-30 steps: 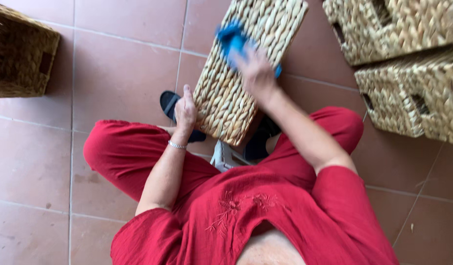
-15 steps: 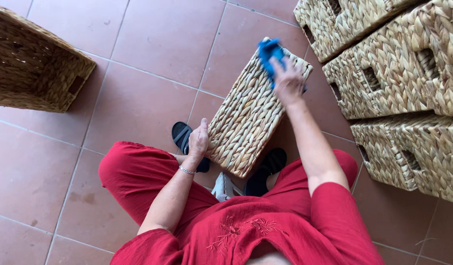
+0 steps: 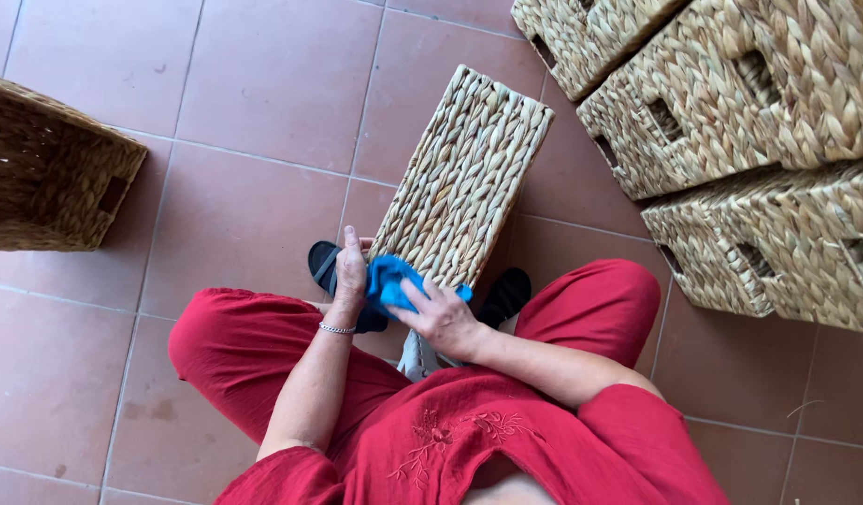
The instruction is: The person sits on the floor and wipes woven water-hyacinth storage baskets one at a time with a blue cloth, turning each basket to clean its sides and lid, then sets the finished basket aside and takes the next one from the stack.
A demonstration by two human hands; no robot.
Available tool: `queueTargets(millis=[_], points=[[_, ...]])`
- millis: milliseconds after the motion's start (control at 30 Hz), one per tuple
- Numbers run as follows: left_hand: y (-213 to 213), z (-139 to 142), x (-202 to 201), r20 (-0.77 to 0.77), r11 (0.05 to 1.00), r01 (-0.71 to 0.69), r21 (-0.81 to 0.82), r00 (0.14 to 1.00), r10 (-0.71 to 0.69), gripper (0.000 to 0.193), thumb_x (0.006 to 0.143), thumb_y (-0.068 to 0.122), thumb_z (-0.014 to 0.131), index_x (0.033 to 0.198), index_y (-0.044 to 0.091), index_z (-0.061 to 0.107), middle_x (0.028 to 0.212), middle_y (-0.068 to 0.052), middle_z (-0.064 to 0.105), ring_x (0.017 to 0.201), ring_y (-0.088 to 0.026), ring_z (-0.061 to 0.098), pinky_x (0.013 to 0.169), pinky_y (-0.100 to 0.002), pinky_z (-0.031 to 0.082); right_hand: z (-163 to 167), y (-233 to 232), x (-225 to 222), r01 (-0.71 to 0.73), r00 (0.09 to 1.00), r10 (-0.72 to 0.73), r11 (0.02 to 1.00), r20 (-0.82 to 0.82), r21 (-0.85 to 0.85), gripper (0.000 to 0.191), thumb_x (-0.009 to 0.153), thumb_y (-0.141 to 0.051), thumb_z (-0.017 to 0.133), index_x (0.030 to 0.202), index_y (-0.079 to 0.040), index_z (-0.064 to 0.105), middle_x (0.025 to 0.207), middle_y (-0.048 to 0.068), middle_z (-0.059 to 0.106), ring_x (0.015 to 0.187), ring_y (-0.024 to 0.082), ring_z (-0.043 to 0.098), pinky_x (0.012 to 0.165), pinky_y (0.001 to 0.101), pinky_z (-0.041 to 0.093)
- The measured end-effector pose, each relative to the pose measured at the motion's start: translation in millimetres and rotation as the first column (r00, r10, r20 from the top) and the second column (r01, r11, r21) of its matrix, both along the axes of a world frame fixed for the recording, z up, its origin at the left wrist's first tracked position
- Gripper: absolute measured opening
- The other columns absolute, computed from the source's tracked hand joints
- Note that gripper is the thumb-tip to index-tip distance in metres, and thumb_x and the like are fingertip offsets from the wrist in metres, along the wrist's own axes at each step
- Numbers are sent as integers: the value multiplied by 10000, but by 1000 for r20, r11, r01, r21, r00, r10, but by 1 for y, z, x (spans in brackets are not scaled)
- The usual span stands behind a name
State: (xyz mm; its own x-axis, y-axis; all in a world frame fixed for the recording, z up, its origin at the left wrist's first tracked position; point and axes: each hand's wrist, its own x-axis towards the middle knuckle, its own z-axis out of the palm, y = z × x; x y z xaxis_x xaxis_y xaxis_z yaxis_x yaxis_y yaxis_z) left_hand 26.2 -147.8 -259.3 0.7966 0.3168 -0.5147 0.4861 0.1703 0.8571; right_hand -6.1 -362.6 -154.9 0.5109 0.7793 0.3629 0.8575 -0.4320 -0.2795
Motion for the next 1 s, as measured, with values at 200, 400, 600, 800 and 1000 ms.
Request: queueTargets(millis=[200,400,600,800,1000], points=[[-14,14,-13,-67,884,183,430,983,-171,540,1059,490,538,1004,-8,741,848,-190,702,779,-274,636,749,-376,518,-17,-68,56,66,994,-62,997,91,-44,451,928,-53,554,1327,-221,679,1279,107,660,1150,283,665,895,437,563],[-26,34,-18,-57,834,175,523,984,-171,512,1006,543,498,1063,106,758,845,-181,724,783,-278,704,734,-388,522,-33,-137,197,626,776,-614,779,144,-51,564,965,5,644,1498,-170,580,1385,204,559,1251,413,559,1023,567,523],[-28,32,-16,-126,853,191,486,981,-148,537,970,578,518,1009,107,773,819,-139,750,791,-251,719,748,-383,526,-19,-114,124,521,852,-508,846,128,-112,638,879,46,605,1500,-100,591,1439,233,538,1143,480,548,788,506,583],[-33,28,-19,-117,858,200,473,980,-164,546,993,593,508,1012,114,769,814,-149,750,803,-253,752,774,-390,551,28,-73,-33,53,996,-44,990,73,-130,448,909,-133,621,1329,-241,732,1349,153,624,931,265,568,609,333,486],[-40,33,-18,-156,795,203,571,978,-138,524,977,606,480,1010,184,788,874,-138,765,868,-334,727,766,-425,540,-6,-114,45,142,959,-89,972,269,-187,526,935,-82,623,1400,-299,738,1294,49,641,911,251,566,584,318,450]])
